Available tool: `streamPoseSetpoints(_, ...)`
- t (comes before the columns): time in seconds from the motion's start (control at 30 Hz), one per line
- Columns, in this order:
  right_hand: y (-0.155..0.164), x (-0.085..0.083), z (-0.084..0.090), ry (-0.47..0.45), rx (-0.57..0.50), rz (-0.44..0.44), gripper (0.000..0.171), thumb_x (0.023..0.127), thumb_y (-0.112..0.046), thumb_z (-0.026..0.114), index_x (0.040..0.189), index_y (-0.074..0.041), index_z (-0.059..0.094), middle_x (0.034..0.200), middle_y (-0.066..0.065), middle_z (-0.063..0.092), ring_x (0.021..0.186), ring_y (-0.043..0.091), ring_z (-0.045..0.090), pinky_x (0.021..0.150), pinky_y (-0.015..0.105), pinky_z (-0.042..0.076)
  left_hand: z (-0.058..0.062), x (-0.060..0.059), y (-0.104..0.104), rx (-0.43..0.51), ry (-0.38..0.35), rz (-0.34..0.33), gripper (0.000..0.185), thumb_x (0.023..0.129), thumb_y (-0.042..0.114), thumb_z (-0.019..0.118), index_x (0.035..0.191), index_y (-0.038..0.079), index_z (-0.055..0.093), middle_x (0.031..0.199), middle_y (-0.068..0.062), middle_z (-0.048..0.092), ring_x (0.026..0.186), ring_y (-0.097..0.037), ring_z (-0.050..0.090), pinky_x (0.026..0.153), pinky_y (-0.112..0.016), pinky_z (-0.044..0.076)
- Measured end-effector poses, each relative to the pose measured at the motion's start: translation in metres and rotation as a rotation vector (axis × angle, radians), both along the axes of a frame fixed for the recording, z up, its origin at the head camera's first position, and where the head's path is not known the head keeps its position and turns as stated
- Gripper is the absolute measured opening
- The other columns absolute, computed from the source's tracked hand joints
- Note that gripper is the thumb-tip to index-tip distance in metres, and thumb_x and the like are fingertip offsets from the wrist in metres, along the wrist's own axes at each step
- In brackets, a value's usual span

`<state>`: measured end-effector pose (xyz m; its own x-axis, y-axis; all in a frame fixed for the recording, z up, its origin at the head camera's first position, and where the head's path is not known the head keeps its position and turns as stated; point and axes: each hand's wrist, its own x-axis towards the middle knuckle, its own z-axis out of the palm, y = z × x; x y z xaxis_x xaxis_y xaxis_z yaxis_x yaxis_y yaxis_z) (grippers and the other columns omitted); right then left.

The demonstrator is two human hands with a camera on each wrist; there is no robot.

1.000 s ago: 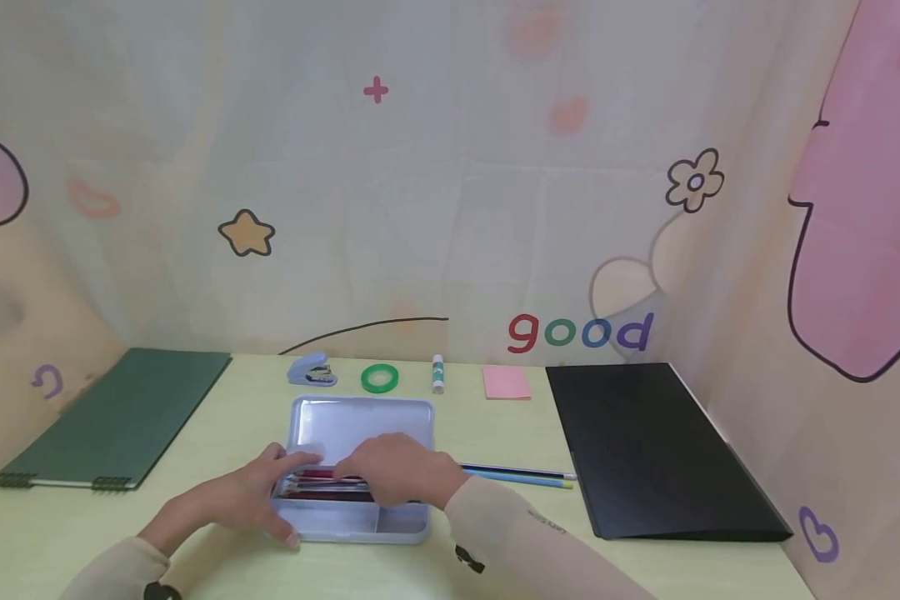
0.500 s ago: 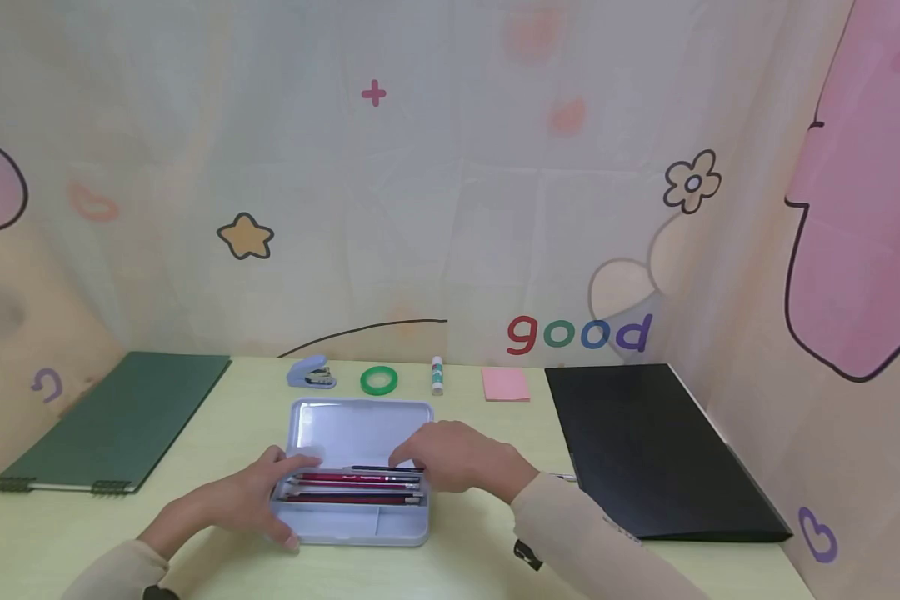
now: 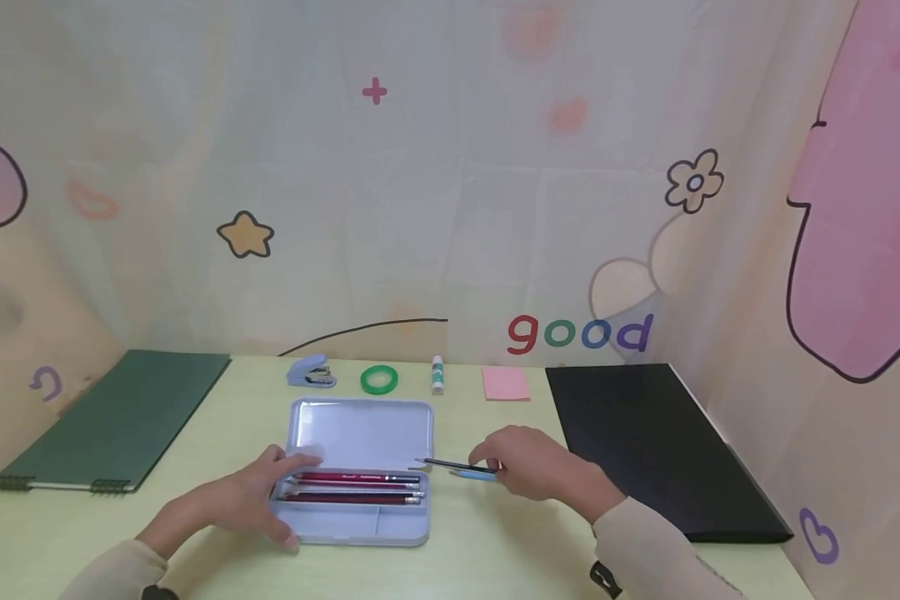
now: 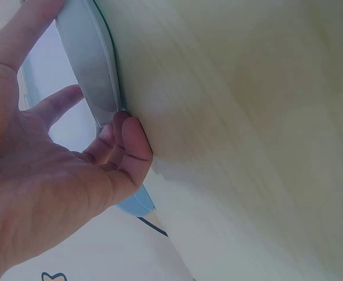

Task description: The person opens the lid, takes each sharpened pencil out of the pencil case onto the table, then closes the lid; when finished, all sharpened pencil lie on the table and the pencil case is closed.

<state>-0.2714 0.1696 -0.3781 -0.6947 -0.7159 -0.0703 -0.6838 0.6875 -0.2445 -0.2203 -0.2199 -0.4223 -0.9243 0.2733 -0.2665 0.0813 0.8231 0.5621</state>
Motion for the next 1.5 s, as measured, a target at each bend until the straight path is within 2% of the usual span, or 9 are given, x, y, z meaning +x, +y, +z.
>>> streamPoseSetpoints(0.2,0.023,-0.001,-0.019,0.046,-0.021,-0.016,0.025,0.088,0.0,0.069,0.107,-0.015,0.077,0.093,-0.006,0.071,0.079,0.005,0.056,0.08,0.03,0.054,-0.002,0.0,-0.001,-0.001,0.007,-0.002,0.096,0.062,0.031,0.096,0.145,0.025,0.049,0.116,-0.009,0.04,0.113,-0.027,0.046,0.092,-0.046,0.045)
streamPoseSetpoints(0.33,0.031,0.0,-0.029,0.094,-0.014,-0.027,0.023,0.088,0.001,0.069,0.102,-0.016,0.077,0.086,-0.009,0.067,0.076,0.004,0.053,0.074,0.026,0.052,-0.003,0.0,-0.001,0.002,0.012,-0.012,0.096,0.062,0.031,0.096,0.145,0.024,0.049,0.116,-0.009,0.04,0.113,-0.027,0.046,0.092,-0.046,0.045)
streamPoseSetpoints(0.4,0.033,0.0,-0.032,0.115,-0.012,-0.025,0.022,0.087,0.001,0.069,0.098,-0.017,0.076,0.08,-0.012,0.062,0.072,0.003,0.048,0.068,0.023,0.047,-0.002,0.0,-0.001,0.001,0.011,-0.014,0.096,0.062,0.031,0.096,0.145,0.024,0.049,0.116,-0.009,0.04,0.113,-0.027,0.046,0.092,-0.046,0.045)
streamPoseSetpoints(0.5,0.034,0.0,-0.033,0.14,-0.009,-0.019,0.022,0.086,0.003,0.069,0.093,-0.017,0.075,0.075,-0.012,0.054,0.069,0.004,0.043,0.063,0.021,0.039,-0.001,0.001,-0.001,0.002,0.007,-0.015,0.096,0.063,0.031,0.096,0.145,0.024,0.048,0.117,-0.01,0.04,0.113,-0.027,0.046,0.093,-0.048,0.045)
streamPoseSetpoints(0.6,0.035,0.0,-0.034,0.159,0.001,-0.017,0.022,0.085,0.004,0.069,0.09,-0.017,0.074,0.073,-0.011,0.052,0.068,0.004,0.042,0.062,0.021,0.037,0.001,0.001,-0.001,-0.001,0.007,-0.013,0.095,0.063,0.03,0.096,0.145,0.024,0.049,0.117,-0.01,0.04,0.113,-0.028,0.046,0.094,-0.048,0.045)
streamPoseSetpoints(0.87,0.034,-0.003,-0.036,0.174,0.026,-0.035,0.019,0.085,0.001,0.07,0.09,-0.016,0.074,0.073,-0.012,0.05,0.067,0.004,0.042,0.062,0.021,0.037,0.0,0.001,-0.001,-0.011,-0.001,-0.012,0.095,0.063,0.032,0.095,0.145,0.024,0.048,0.116,-0.009,0.04,0.112,-0.027,0.046,0.093,-0.047,0.045)
streamPoseSetpoints(1.1,0.034,-0.005,-0.036,0.209,0.025,-0.07,0.017,0.084,-0.001,0.074,0.092,-0.015,0.075,0.076,-0.01,0.055,0.068,0.005,0.044,0.062,0.021,0.039,0.002,-0.001,0.0,-0.026,0.006,-0.007,0.094,0.063,0.033,0.095,0.145,0.026,0.049,0.118,-0.01,0.04,0.113,-0.027,0.046,0.094,-0.048,0.045)
streamPoseSetpoints(1.27,0.035,-0.005,-0.036,0.217,0.022,-0.067,0.019,0.083,0.0,0.074,0.094,-0.015,0.074,0.076,-0.01,0.055,0.066,0.004,0.043,0.061,0.021,0.038,0.002,-0.001,0.0,-0.022,0.01,-0.01,0.095,0.063,0.032,0.096,0.145,0.025,0.049,0.118,-0.01,0.04,0.113,-0.027,0.046,0.093,-0.047,0.045)
streamPoseSetpoints(1.5,0.035,-0.004,-0.037,0.204,0.044,-0.091,0.022,0.082,0.0,0.075,0.098,-0.016,0.075,0.08,-0.009,0.06,0.069,0.005,0.046,0.064,0.022,0.043,0.001,0.0,0.001,-0.027,0.014,-0.006,0.095,0.062,0.033,0.096,0.144,0.026,0.049,0.117,-0.009,0.041,0.113,-0.026,0.047,0.091,-0.046,0.046)
